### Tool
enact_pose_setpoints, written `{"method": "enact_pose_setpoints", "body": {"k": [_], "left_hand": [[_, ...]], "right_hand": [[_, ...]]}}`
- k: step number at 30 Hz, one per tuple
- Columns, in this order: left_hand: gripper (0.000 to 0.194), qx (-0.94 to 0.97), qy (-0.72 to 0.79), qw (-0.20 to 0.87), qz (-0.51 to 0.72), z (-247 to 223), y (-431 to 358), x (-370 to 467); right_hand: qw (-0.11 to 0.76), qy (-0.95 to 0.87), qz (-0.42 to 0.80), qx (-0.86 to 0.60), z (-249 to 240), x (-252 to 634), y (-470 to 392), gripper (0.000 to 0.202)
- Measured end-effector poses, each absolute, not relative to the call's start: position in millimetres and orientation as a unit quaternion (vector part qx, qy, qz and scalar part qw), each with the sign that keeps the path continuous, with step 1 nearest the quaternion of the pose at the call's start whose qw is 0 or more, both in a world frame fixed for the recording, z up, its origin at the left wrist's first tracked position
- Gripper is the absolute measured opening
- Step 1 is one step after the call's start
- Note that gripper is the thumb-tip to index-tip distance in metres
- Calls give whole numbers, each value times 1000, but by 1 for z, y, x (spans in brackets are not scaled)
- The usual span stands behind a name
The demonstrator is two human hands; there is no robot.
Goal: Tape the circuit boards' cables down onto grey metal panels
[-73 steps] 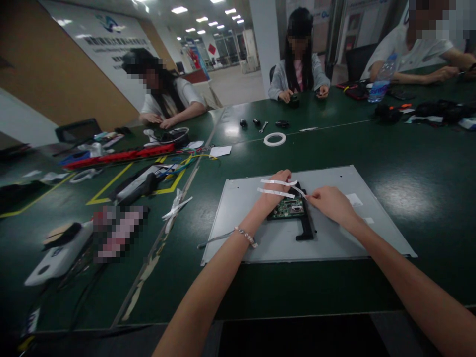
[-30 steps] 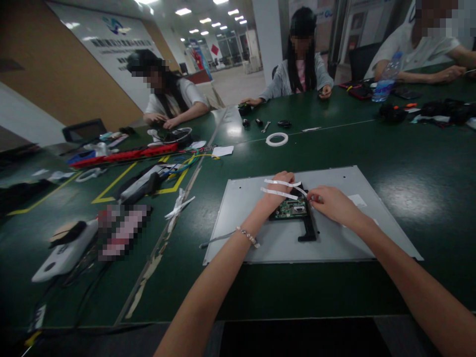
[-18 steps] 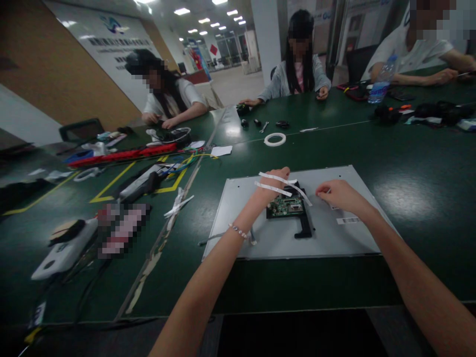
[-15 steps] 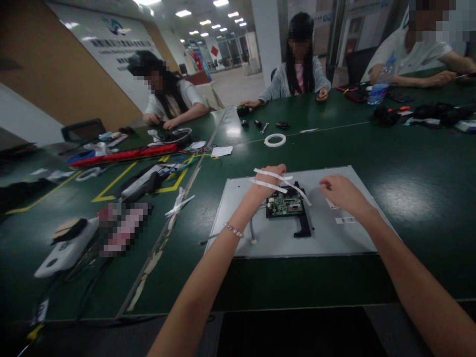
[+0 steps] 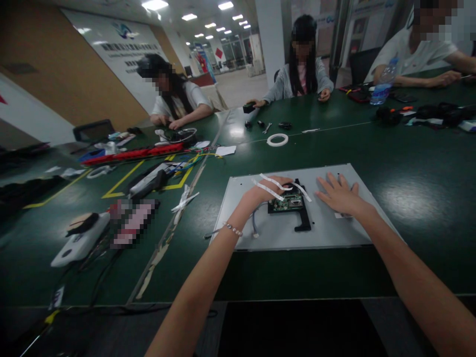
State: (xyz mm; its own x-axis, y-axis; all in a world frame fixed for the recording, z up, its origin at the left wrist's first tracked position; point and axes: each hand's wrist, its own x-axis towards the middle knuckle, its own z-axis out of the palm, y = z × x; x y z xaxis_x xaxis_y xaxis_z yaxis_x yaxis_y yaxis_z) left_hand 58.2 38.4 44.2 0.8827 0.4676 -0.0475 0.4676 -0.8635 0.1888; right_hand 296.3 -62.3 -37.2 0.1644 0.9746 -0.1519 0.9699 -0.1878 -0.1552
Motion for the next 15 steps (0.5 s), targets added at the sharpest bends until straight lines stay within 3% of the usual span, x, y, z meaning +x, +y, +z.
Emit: {"method": "enact_pose_setpoints", "body": {"k": [15], "left_hand": [[41, 959, 232, 163, -7, 26, 59, 51]], "right_hand": [[78, -638, 53, -764, -42, 276, -51, 77]]}}
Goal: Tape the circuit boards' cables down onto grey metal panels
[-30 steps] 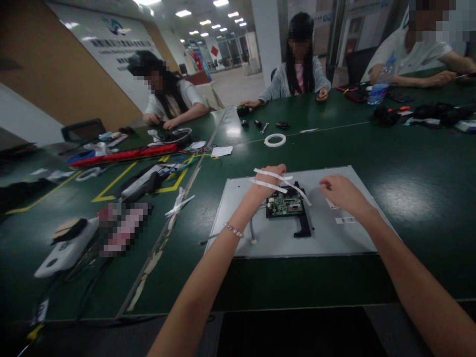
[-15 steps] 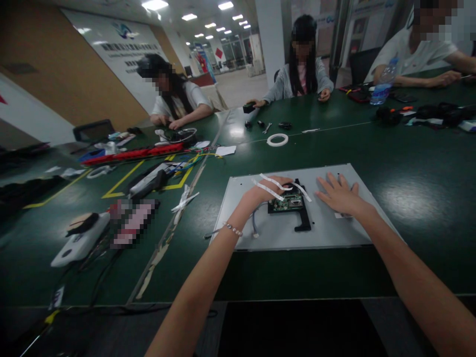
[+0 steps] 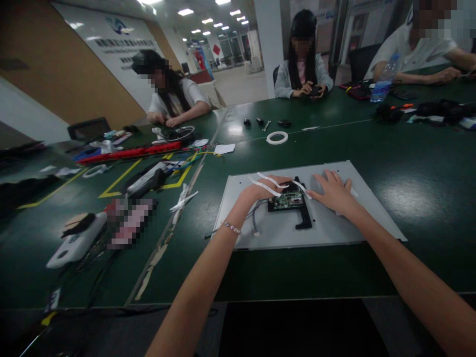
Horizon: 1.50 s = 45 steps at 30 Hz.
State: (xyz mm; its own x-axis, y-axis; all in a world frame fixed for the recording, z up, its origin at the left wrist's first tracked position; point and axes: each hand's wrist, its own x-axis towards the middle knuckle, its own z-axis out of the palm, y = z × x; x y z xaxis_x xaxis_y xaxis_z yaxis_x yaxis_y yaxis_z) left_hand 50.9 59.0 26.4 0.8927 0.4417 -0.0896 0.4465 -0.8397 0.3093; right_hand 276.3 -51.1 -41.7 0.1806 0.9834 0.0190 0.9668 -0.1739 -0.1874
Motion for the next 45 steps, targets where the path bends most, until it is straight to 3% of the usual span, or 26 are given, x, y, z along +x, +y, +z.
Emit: {"method": "enact_pose_setpoints", "body": {"k": [20, 23, 28, 31, 35, 45], "left_hand": [[42, 967, 207, 147, 36, 22, 52, 47], [38, 971, 213, 89, 54, 21, 46, 46], [35, 964, 248, -23, 96, 30, 20, 39], [34, 950, 279, -59, 130, 37, 3, 33], [31, 931, 323, -83, 145, 37, -10, 27], [31, 931, 334, -77, 124, 35, -16, 19]], "right_hand": [[30, -676, 88, -731, -29, 290, -57, 87], [78, -672, 77, -732, -25, 288, -57, 84], [323, -689, 13, -649, 2, 266, -61, 59], [423, -667, 96, -606, 22, 238, -74, 43], [443, -660, 225, -563, 33, 199, -95, 36], [459, -648, 358, -491, 19, 179, -98, 23]]}}
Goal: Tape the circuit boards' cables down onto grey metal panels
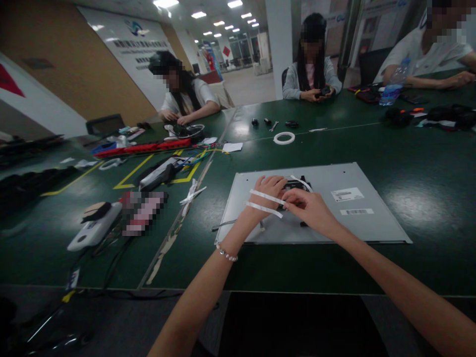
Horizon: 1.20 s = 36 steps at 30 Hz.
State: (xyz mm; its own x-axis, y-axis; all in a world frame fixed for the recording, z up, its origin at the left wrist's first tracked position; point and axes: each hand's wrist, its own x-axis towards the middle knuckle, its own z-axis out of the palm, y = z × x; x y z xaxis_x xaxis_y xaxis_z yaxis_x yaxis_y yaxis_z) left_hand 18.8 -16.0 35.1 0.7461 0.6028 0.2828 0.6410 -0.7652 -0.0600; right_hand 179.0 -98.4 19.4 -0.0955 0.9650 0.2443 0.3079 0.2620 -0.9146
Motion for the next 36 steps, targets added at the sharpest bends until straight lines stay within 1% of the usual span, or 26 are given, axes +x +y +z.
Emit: {"method": "enact_pose_setpoints", "body": {"k": [6, 11, 14, 17, 19, 21, 29, 33, 36], "left_hand": [[27, -918, -374, 70, -110, 32, -12, 8], [30, -918, -374, 62, -111, 28, -7, 3], [35, -914, -395, 29, -92, 28, -1, -8], [43, -903, -425, -9, -70, 27, 6, -28], [50, -906, -416, -40, -62, 26, 7, -42], [50, -910, -406, -54, -55, 25, 7, -52], [40, -913, -396, -66, -66, 24, 6, -57], [43, -911, -399, -74, -74, 26, 6, -58], [42, -910, -399, -77, -77, 28, 5, -58]], "right_hand": [[497, -581, 419, -489, 21, 177, -98, 25], [508, -561, 440, -483, 22, 176, -98, 26], [526, -550, 432, -484, 23, 182, -97, 28], [553, -536, 406, -493, 26, 191, -95, 34], [565, -532, 381, -504, 26, 194, -93, 37], [570, -533, 349, -519, 24, 194, -91, 36], [521, -577, 289, -558, 15, 182, -83, 34], [513, -594, 310, -537, 20, 172, -80, 38], [514, -585, 308, -546, 23, 161, -78, 32]]}}
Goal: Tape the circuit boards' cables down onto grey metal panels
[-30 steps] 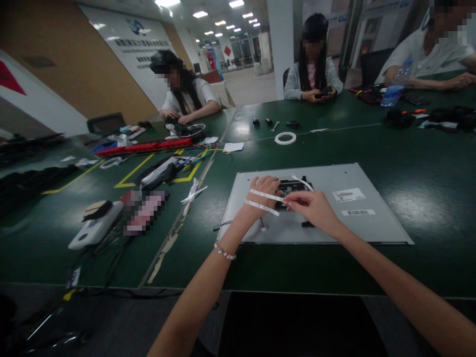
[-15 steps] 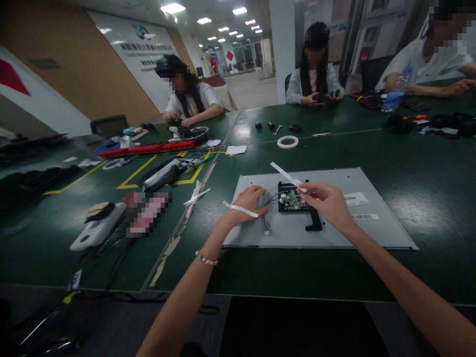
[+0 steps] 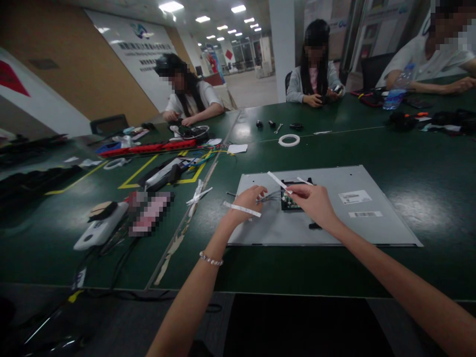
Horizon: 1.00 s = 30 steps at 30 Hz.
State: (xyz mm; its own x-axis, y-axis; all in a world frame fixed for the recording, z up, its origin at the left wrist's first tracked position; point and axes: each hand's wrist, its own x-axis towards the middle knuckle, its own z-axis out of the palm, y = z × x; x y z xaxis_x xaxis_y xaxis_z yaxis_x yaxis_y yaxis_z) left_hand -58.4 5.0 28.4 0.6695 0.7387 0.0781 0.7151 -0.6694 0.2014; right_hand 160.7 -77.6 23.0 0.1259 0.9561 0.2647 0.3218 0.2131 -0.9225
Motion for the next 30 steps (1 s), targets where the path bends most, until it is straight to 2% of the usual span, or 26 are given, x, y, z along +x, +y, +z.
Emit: {"method": "enact_pose_setpoints", "body": {"k": [10, 14, 21, 30], "left_hand": [[31, 912, 403, 46, 66, 30, 6, -56], [33, 916, 393, 46, 73, 31, 6, -58], [42, 924, 369, 71, 67, 32, 6, -58], [39, 933, 337, 104, 77, 29, 11, -61]], "right_hand": [[456, -644, 268, -553, 9, 139, -76, 24], [460, -651, 262, -544, 5, 138, -77, 24], [473, -619, 324, -537, 3, 139, -75, 26], [429, -666, 247, -558, 3, 144, -73, 26]]}}
